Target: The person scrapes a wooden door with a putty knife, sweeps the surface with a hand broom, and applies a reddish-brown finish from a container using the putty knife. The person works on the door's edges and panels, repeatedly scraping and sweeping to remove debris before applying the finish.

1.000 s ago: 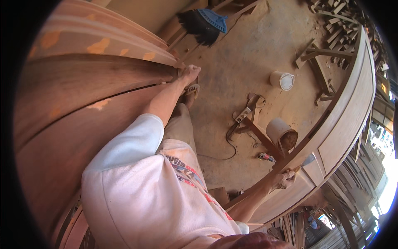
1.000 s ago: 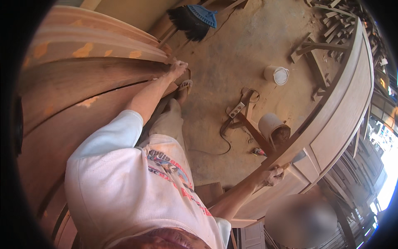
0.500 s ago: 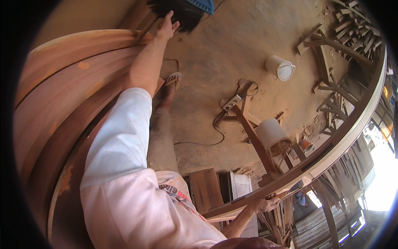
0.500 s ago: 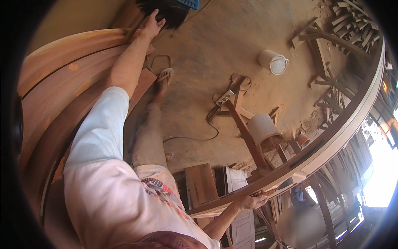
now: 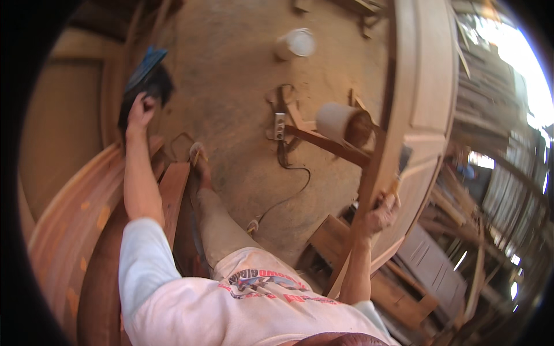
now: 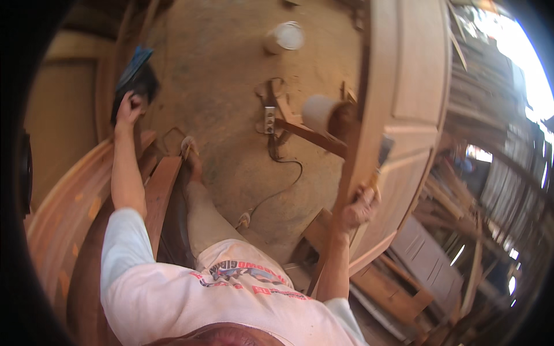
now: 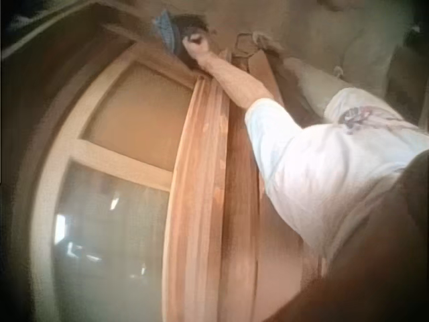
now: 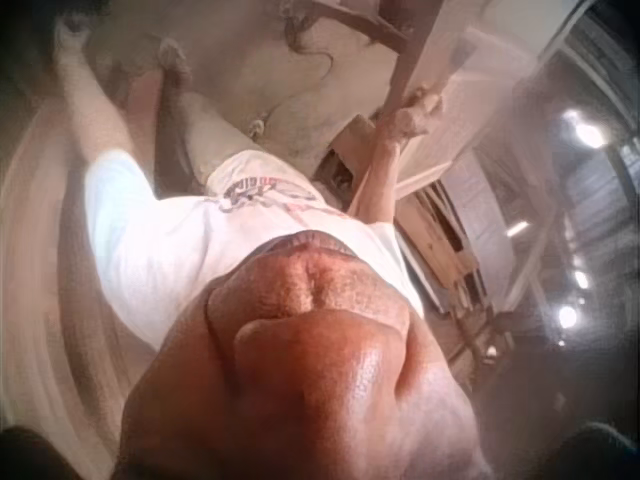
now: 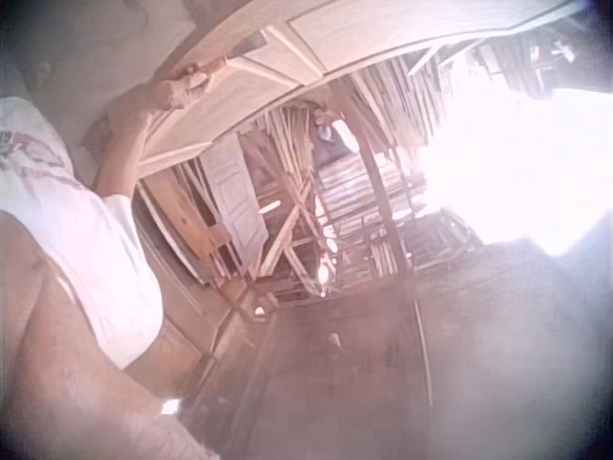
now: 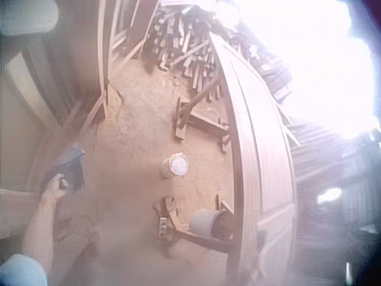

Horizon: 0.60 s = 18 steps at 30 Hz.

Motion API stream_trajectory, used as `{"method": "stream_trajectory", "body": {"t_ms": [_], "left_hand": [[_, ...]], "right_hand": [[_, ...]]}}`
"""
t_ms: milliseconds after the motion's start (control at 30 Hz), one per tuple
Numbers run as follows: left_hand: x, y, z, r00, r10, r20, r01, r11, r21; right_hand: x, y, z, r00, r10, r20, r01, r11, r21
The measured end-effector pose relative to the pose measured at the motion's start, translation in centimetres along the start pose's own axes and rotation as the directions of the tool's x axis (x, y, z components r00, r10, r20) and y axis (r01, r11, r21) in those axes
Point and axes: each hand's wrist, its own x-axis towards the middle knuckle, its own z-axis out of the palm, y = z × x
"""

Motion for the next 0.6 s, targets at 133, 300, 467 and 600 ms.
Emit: {"method": "stream_trajectory", "body": {"t_ms": [133, 300, 467, 600], "left_hand": [[-11.2, -6.1, 7.0, 0.997, 0.08, -0.008, -0.079, 0.991, 0.108], [-28.1, -16.8, 11.6, 0.957, -0.072, 0.282, 0.037, 0.991, 0.128], [-43.4, -25.9, 14.0, 0.799, -0.205, 0.565, 0.236, 0.972, 0.019], [-56.4, -28.5, 14.9, 0.671, -0.09, 0.736, 0.192, 0.98, -0.056]], "right_hand": [[-0.4, 0.1, -1.3, 0.997, 0.069, 0.018, -0.071, 0.963, 0.258], [0.8, 2.4, -2.4, 0.999, -0.038, 0.031, 0.022, 0.911, 0.412], [1.5, 3.2, -5.2, 0.946, 0.138, 0.293, -0.323, 0.444, 0.836], [-4.1, 3.2, -13.1, 0.877, 0.054, 0.477, -0.474, 0.26, 0.841]]}}
